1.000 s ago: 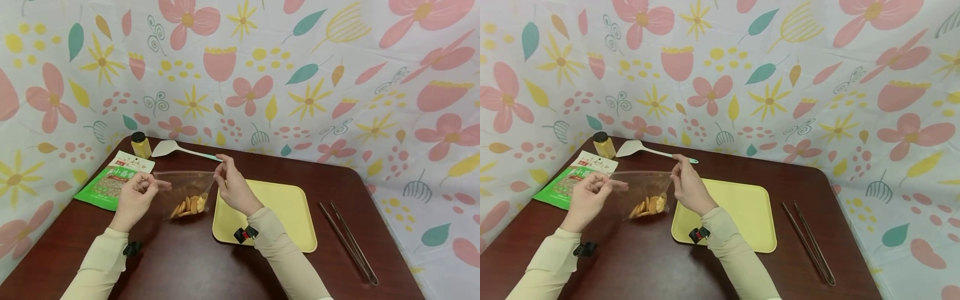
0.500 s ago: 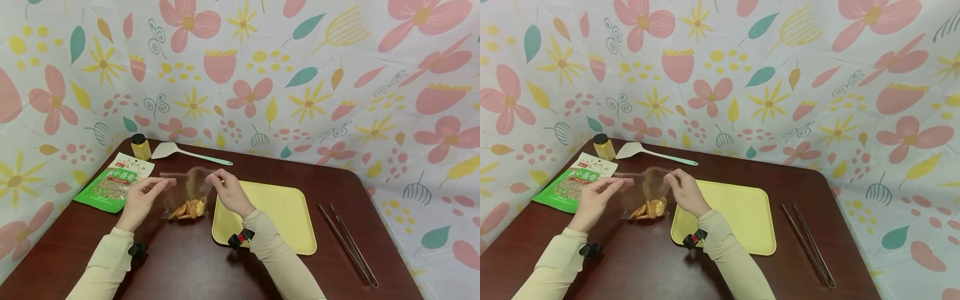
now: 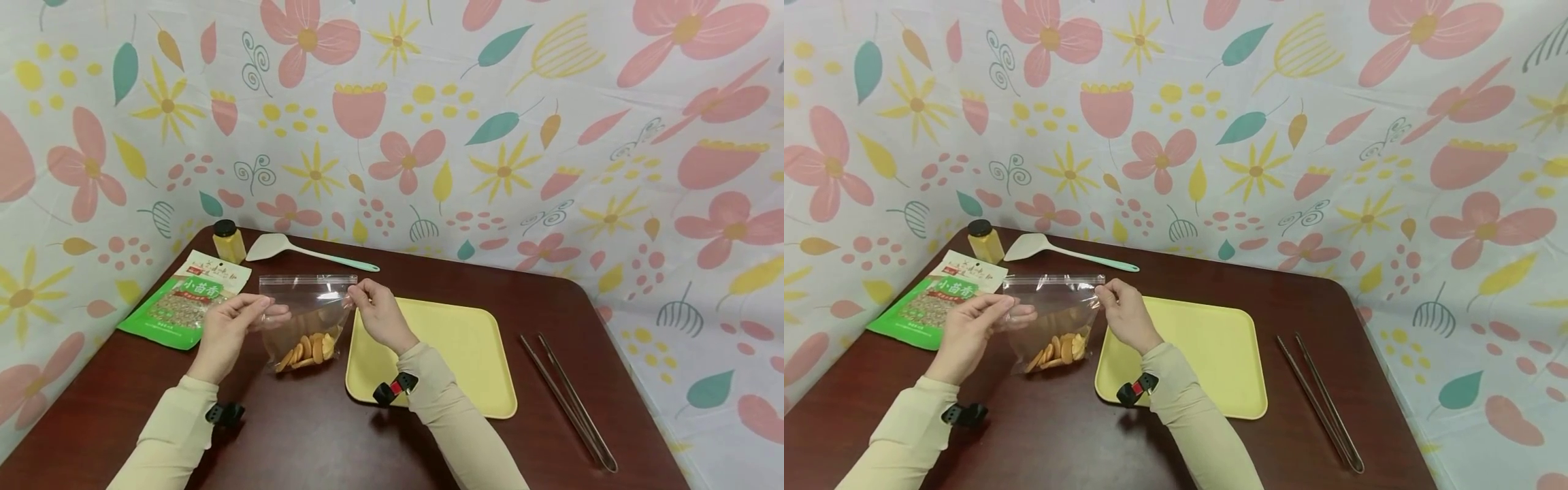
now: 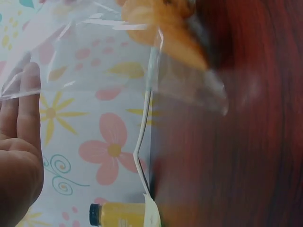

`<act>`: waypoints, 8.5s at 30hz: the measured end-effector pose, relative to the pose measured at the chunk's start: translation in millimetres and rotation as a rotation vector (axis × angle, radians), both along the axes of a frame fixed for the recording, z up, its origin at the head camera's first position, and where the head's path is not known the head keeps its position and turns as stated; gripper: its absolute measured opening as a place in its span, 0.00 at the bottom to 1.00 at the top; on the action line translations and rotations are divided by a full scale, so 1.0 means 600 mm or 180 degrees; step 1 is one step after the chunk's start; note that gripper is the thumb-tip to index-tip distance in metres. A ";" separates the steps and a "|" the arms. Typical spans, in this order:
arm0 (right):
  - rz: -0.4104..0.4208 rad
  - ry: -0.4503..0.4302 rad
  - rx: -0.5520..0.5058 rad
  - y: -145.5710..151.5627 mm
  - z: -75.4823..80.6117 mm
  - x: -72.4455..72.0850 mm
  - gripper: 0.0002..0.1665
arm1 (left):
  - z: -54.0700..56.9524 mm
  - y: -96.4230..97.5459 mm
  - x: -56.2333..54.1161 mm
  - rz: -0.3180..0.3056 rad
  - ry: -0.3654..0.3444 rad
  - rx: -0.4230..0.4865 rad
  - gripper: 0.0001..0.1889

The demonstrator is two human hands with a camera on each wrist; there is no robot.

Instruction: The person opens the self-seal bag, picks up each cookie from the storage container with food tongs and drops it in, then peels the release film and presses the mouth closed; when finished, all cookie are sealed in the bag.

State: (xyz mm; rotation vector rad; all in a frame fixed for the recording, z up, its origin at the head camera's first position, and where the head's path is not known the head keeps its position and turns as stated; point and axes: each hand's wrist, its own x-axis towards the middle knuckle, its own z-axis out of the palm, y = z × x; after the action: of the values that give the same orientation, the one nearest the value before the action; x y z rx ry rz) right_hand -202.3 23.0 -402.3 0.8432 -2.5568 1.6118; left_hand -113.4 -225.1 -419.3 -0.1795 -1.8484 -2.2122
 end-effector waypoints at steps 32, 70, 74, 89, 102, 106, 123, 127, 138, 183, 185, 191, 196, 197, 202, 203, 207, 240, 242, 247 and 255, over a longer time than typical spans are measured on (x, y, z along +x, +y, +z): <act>-0.0205 -0.0108 -0.0086 0.011 0.011 0.008 0.19 | 0.029 0.022 0.002 -0.0116 -0.0193 0.0194 0.19; 0.0105 0.2976 0.0861 -0.067 0.079 0.066 0.13 | 0.067 0.065 0.019 0.0202 0.0114 -0.0867 0.16; 0.0126 0.2939 0.0854 -0.069 0.083 0.066 0.11 | 0.070 0.066 0.019 0.0229 0.0220 -0.1048 0.13; 0.0141 0.2903 0.1203 -0.065 0.107 0.073 0.05 | 0.077 0.072 0.020 0.0158 0.0398 -0.1293 0.10; 0.0081 0.2896 0.1242 -0.067 0.103 0.073 0.07 | 0.076 0.074 0.022 0.0153 0.0411 -0.1230 0.09; 0.0082 0.2847 0.1214 -0.069 0.101 0.073 0.06 | 0.074 0.074 0.022 0.0162 0.0380 -0.1228 0.10; 0.0134 0.2619 0.0847 -0.067 0.096 0.065 0.03 | 0.069 0.075 0.022 0.0163 0.0300 -0.1132 0.10; 0.0144 0.2468 0.0746 -0.067 0.094 0.065 0.03 | 0.070 0.076 0.023 0.0154 0.0280 -0.1109 0.10; 0.0042 0.1979 0.0317 -0.060 0.091 0.063 0.04 | 0.067 0.076 0.023 -0.0007 0.0371 -0.0851 0.11; -0.0500 0.0702 -0.0668 0.001 0.072 0.031 0.15 | 0.055 0.060 0.020 -0.0022 0.0167 -0.0508 0.16; -0.0560 0.0679 -0.0691 0.005 0.071 0.028 0.15 | 0.054 0.060 0.020 -0.0021 0.0181 -0.0463 0.15; -0.0676 0.0688 -0.0754 0.018 0.063 0.013 0.17 | 0.053 0.057 0.022 -0.0006 0.0172 -0.0448 0.16; -0.0754 0.0648 -0.0750 0.027 0.059 0.006 0.17 | 0.052 0.055 0.023 0.0015 0.0162 -0.0478 0.16; -0.0774 0.0631 -0.0751 0.028 0.058 0.005 0.17 | 0.052 0.055 0.023 0.0017 0.0158 -0.0471 0.16; -0.0893 0.0589 -0.0745 0.039 0.055 0.001 0.16 | 0.051 0.053 0.024 0.0029 0.0143 -0.0456 0.17; -0.0919 0.0581 -0.0742 0.041 0.055 0.000 0.15 | 0.051 0.053 0.024 0.0033 0.0142 -0.0456 0.17; -0.0998 0.0576 -0.0752 0.050 0.053 -0.006 0.15 | 0.051 0.050 0.025 0.0061 0.0125 -0.0494 0.17; -0.1748 0.0150 -0.1166 0.120 0.042 -0.042 0.16 | 0.040 0.035 0.024 0.0113 0.0067 -0.0254 0.18; -0.1763 0.0144 -0.1198 0.124 0.041 -0.044 0.15 | 0.039 0.034 0.023 0.0122 0.0069 -0.0276 0.18; -0.1720 0.0094 -0.1299 0.128 0.038 -0.047 0.13 | 0.037 0.033 0.022 0.0137 0.0074 -0.0320 0.18; -0.1709 -0.0085 -0.1500 0.127 0.034 -0.048 0.13 | 0.035 0.032 0.022 0.0175 0.0097 -0.0319 0.18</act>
State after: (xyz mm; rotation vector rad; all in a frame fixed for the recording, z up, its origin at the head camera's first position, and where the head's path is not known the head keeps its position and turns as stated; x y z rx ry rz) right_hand -231.2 99.0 -382.2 0.0857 -2.0132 1.8910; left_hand -100.2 -206.2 -398.1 -0.1779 -1.9254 -2.0710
